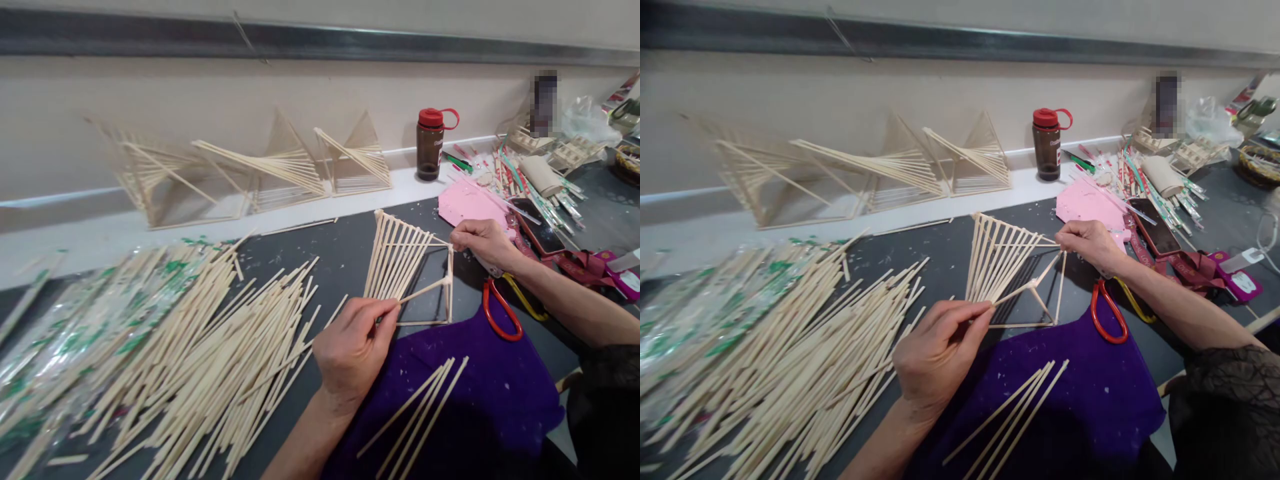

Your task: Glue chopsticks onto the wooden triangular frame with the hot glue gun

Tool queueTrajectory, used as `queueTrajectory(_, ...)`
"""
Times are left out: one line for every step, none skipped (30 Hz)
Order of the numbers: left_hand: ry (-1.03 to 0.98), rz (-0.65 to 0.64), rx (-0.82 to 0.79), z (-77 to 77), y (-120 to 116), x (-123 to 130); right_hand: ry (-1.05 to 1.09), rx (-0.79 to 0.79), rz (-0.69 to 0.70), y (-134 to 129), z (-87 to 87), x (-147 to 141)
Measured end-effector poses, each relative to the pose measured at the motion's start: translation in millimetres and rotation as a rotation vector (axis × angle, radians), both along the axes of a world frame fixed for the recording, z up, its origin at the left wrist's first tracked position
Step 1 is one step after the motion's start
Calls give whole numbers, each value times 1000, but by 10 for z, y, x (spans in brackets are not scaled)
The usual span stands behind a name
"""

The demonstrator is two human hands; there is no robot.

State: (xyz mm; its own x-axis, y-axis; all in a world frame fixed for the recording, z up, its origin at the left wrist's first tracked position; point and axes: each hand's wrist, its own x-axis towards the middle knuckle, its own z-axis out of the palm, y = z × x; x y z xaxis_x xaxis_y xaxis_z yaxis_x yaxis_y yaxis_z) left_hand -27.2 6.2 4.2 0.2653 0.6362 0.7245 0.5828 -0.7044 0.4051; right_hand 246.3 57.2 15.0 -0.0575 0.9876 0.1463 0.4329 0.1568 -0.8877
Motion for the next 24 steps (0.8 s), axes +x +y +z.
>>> queueTrajectory(1, 2, 1, -1, -1, 2, 29, -25, 14, -60, -8, -8)
queueTrajectory(4, 4, 5, -2, -3, 4, 54, -44, 22, -122, -20, -20)
queueTrajectory(9, 7, 11, -4, -4, 5, 75, -60, 27, -187, -31, -36)
queueTrajectory(15, 9, 16, -7, -5, 6, 95, -73, 28, -254, -42, -54)
queueTrajectory(22, 11, 19, -11, -6, 5, 117, -86, 28, -323, -51, -74)
queueTrajectory(28, 12, 20, -15, -6, 4, 136, -99, 31, -392, -57, -96)
queueTrajectory(31, 12, 20, -21, -6, 2, 148, -104, 33, -461, -60, -117)
queueTrajectory(33, 8, 19, -28, -5, 0, 147, -102, 39, -527, -59, -140)
queueTrajectory(32, 2, 20, -35, -4, -3, 134, -93, 48, -590, -56, -164)
queueTrajectory(30, -4, 22, -42, -2, -6, 107, -80, 57, -647, -49, -191)
queueTrajectory(29, -10, 25, -49, 1, -8, 66, -71, 69, -698, -41, -222)
queueTrajectory(29, -13, 28, -55, 4, -9, 10, -64, 79, -743, -32, -257)
queueTrajectory(30, -12, 30, -61, 8, -10, -59, -57, 89, -780, -22, -298)
queueTrajectory(33, -11, 34, -66, 11, -9, -136, -46, 98, -810, -14, -342)
queueTrajectory(35, -9, 38, -70, 14, -8, -215, -25, 105, -832, -7, -387)
queueTrajectory(35, -7, 43, -73, 16, -7, -289, 4, 115, -848, 0, -430)
queueTrajectory(35, -6, 48, -75, 18, -5, -353, 37, 130, -858, 6, -468)
queueTrajectory(35, -7, 52, -77, 19, -4, -406, 69, 149, -862, 13, -496)
queueTrajectory(34, -8, 52, -79, 20, -2, -450, 91, 174, -861, 23, -513)
queueTrajectory(33, -9, 49, -82, 20, -2, -486, 101, 198, -854, 38, -516)
queueTrajectory(30, -9, 45, -85, 20, -1, -509, 103, 217, -842, 60, -505)
queueTrajectory(27, -10, 39, -89, 20, -1, -513, 102, 226, -824, 90, -480)
queueTrajectory(22, -11, 34, -94, 21, -1, -494, 105, 223, -799, 129, -445)
queueTrajectory(18, -11, 31, -100, 22, -2, -451, 119, 205, -767, 179, -400)
